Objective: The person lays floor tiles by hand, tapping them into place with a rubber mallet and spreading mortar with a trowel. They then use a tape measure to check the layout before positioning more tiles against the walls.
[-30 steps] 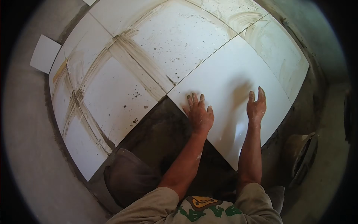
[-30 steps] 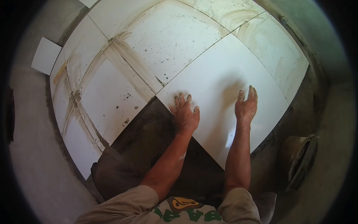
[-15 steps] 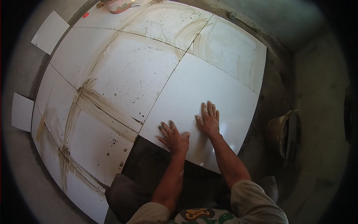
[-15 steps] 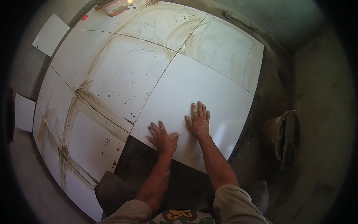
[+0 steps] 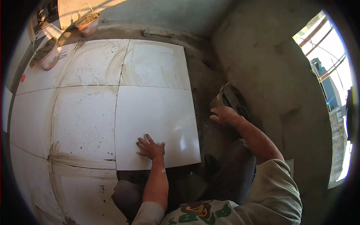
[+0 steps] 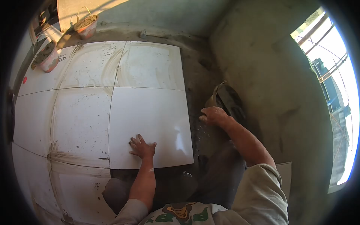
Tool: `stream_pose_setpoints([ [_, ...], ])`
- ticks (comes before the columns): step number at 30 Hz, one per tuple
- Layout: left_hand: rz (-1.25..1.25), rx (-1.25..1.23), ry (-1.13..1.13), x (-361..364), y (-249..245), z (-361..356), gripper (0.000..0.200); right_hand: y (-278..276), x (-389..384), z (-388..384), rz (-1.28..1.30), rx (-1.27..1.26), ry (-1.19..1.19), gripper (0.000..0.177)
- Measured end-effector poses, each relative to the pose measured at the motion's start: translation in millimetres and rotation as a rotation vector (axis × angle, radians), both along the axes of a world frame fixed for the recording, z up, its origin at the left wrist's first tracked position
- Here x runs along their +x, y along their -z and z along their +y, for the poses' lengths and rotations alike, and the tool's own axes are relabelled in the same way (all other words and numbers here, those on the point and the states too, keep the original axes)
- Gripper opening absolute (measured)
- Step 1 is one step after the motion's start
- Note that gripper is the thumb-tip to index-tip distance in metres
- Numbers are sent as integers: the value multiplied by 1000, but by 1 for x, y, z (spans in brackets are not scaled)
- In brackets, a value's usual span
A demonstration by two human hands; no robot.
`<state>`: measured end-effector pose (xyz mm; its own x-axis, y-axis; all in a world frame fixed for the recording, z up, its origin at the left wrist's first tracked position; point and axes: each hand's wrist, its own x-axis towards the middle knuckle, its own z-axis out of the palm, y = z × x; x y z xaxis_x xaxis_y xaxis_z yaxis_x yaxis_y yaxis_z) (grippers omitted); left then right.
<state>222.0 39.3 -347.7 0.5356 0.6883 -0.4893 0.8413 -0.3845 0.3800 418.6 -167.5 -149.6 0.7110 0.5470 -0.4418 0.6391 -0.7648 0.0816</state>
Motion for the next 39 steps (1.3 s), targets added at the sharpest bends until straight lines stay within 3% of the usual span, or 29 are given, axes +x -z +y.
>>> stream_pose_setpoints([
  [3, 13, -17, 27, 15, -2, 5, 96, -60, -16, -40, -35, -62, 250, 45],
  [6, 27, -50, 44, 28, -12, -2, 98, -55, -10, -112, -132, -93, 395, 47],
  [12, 117, 46, 52, 39, 1, -18, 99, 12, 76, -231, -224, -96, 539, 52],
  [19, 189, 113, 15, 74, -3, -25, 105, 73, 253, -253, -410, -2, 759, 66],
  [22, 215, 185, 8, 90, 7, -30, 112, 105, 320, -261, -480, 78, 697, 69],
  [26, 300, 135, -116, 132, 11, -31, 119, 122, 364, -252, -368, 248, 707, 68],
  [28, 343, 98, -165, 143, 9, -29, 124, 115, 372, -243, -169, 295, 671, 64],
  [29, 361, 100, -164, 146, 8, -27, 124, 119, 377, -247, -176, 420, 675, 52],
  [31, 356, 75, -172, 152, 6, -26, 124, 94, 376, -233, 51, 647, 879, 43],
  [32, 366, 72, -180, 154, 7, -25, 124, 77, 374, -225, 124, 735, 949, 27],
  [36, 328, 97, -121, 142, 16, -26, 125, 1, 352, -205, 342, 684, 870, 22],
  [39, 350, 120, -117, 138, 10, -19, 119, -43, 331, -190, 433, 464, 813, 21],
])
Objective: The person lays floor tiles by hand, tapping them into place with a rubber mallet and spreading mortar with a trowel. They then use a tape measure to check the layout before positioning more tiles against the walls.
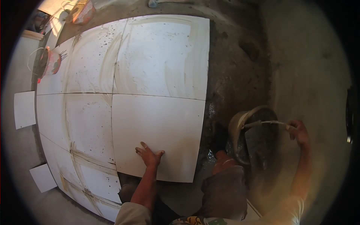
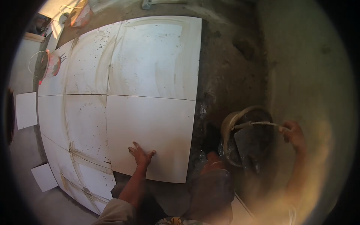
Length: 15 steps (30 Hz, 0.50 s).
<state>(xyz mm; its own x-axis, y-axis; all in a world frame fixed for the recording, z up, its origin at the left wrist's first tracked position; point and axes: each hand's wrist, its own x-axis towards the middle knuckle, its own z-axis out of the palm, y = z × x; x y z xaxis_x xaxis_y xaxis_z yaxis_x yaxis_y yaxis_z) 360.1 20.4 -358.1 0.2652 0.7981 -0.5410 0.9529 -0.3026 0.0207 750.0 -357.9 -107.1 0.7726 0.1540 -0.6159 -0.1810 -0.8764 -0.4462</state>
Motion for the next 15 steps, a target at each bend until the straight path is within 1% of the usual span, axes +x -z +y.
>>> stream_pose_setpoints([
  [1, -58, -100, 12, -11, 5, 4, 110, -11, -4, 4, 63, -21, -34, 22],
  [2, -123, -182, 15, -15, 0, 16, 102, -21, -8, 12, 118, -43, -125, 23],
  [3, -232, -208, 39, -10, -17, 23, 92, -25, -10, 10, 166, 8, -200, 31],
  [4, -329, -250, 82, -7, -39, 24, 82, -29, -12, 15, 181, -29, -217, 32],
  [5, -328, -225, 69, -4, -66, 29, 82, -33, -14, 17, 191, -77, -217, 34],
  [7, -517, -274, 103, 12, -118, 31, 71, -32, -13, 7, 172, -48, -267, 35],
  [8, -523, -251, 100, 16, -142, 30, 71, -37, -14, 7, 196, -52, -267, 35],
  [9, -528, -275, 12, 17, -165, 30, 68, -40, -13, 10, 219, -40, -283, 34],
  [10, -540, -266, -82, 15, -190, 37, 64, -33, -11, -1, 188, -30, -341, 36],
  [11, -514, -251, -95, 11, -213, 43, 63, -27, -8, -5, 226, -14, -310, 37],
  [12, -487, -240, -108, 8, -236, 47, 63, -21, -7, -7, 206, 38, -300, 38],
  [14, -307, -271, -188, 9, -289, 56, 64, -32, 4, 6, 300, -4, -249, 37],
  [15, -309, -249, -199, 9, -303, 63, 64, -34, 14, 15, 298, 13, -267, 37],
])
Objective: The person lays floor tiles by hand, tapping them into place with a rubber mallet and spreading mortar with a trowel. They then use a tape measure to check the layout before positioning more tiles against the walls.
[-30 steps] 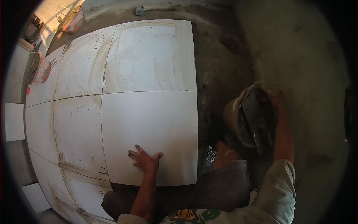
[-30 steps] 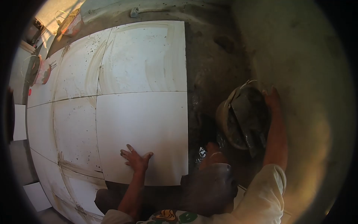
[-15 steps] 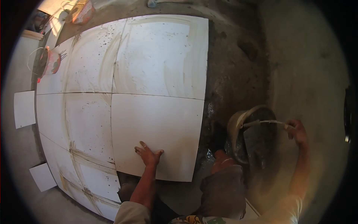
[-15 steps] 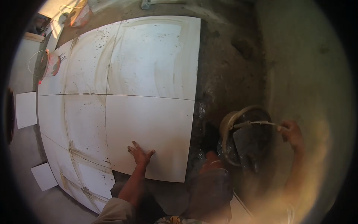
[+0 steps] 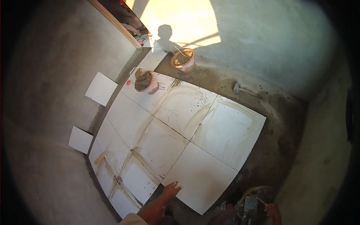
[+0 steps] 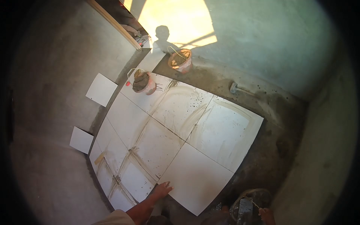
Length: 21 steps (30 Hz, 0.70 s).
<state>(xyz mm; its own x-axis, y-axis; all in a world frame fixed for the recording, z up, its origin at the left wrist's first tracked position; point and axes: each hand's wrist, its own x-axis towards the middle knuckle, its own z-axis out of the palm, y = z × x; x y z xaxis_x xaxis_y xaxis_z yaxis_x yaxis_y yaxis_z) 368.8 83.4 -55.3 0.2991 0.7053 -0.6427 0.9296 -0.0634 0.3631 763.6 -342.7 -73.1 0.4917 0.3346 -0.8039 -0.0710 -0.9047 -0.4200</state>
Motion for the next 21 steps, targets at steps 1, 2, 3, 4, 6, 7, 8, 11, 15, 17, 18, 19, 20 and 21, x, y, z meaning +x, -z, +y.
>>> stream_pose_setpoints([
  [1, 76, 7, 4, -7, -10, 4, 66, -1, 5, 2, 7, 16, -31, 37],
  [2, 155, -4, 18, -15, -18, 2, 68, -1, 7, -4, 17, 15, -55, 37],
  [3, 136, 13, -30, -15, -29, -2, 67, -2, 10, -4, 47, -27, -9, 38],
  [4, 119, 18, -69, -14, -37, -7, 67, 4, 11, -6, 77, -83, 46, 38],
  [6, 131, -37, -159, -1, -45, -19, 56, 20, 16, -21, 54, -11, -39, 37],
  [7, 141, -60, -147, 4, -43, -28, 57, 10, 20, -19, 63, 46, -81, 35],
  [8, 114, -97, -136, 15, -44, -38, 57, 3, 19, -15, 77, 22, -82, 36],
  [11, -37, -229, -152, 48, -41, -76, 55, -3, 12, -13, 47, 109, -77, 38],
  [15, -131, -398, -172, 73, -46, -107, 52, -15, 12, -6, 122, -8, -81, 39],
  [17, -162, -464, -217, 83, -56, -106, 51, -9, 13, -8, 98, 12, -97, 39],
  [18, -131, -435, -178, 85, -64, -101, 51, -7, 14, -9, 106, 7, -101, 39],
  [19, -99, -405, -138, 82, -69, -95, 51, -5, 15, -9, 81, 18, -136, 39],
  [20, -96, -406, -140, 73, -68, -89, 51, -4, 16, -9, 50, 32, -171, 39],
  [21, -53, -338, -93, 61, -63, -81, 51, -7, 16, -7, 51, 31, -172, 39],
])
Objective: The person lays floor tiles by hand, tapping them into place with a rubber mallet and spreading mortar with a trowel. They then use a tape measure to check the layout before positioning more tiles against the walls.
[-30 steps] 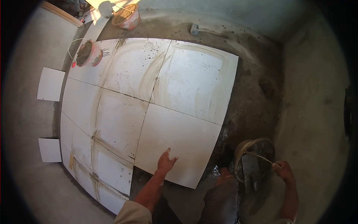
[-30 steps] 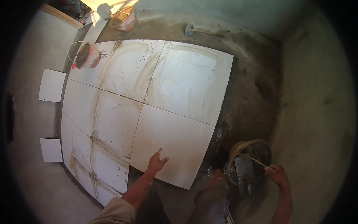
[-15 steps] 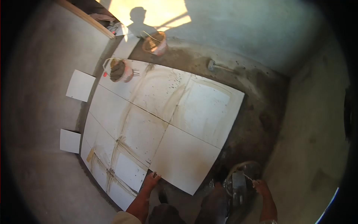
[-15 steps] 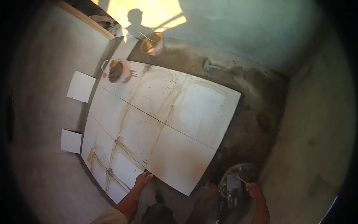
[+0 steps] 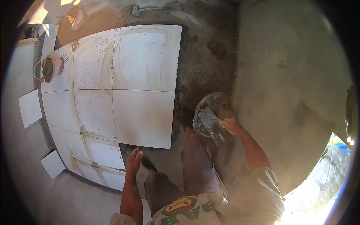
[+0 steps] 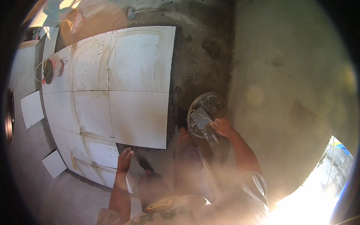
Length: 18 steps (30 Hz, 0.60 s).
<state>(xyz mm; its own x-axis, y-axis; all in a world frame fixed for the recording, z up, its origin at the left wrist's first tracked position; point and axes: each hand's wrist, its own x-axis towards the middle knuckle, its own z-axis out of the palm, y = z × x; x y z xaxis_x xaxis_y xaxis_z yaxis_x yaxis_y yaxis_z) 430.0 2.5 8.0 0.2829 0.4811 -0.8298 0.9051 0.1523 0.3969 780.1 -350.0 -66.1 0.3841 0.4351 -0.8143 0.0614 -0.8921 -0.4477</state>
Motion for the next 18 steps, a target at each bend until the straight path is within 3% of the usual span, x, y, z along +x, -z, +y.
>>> stream_pose_setpoints([
  [6, 109, 95, 40, -28, -6, 14, 53, -12, 6, 16, -65, -61, -9, 40],
  [10, 159, 66, 53, -7, -12, 1, 55, -11, 26, 18, -104, -77, -45, 38],
  [14, 109, 55, 65, 15, -9, -22, 55, -16, 49, 29, -148, -80, -40, 39],
  [16, -9, -18, -85, 23, -7, -29, 54, -16, 60, 33, -149, -82, -42, 39],
  [18, -24, -18, -73, 30, -7, -28, 54, -11, 70, 33, -155, -83, -48, 39],
])
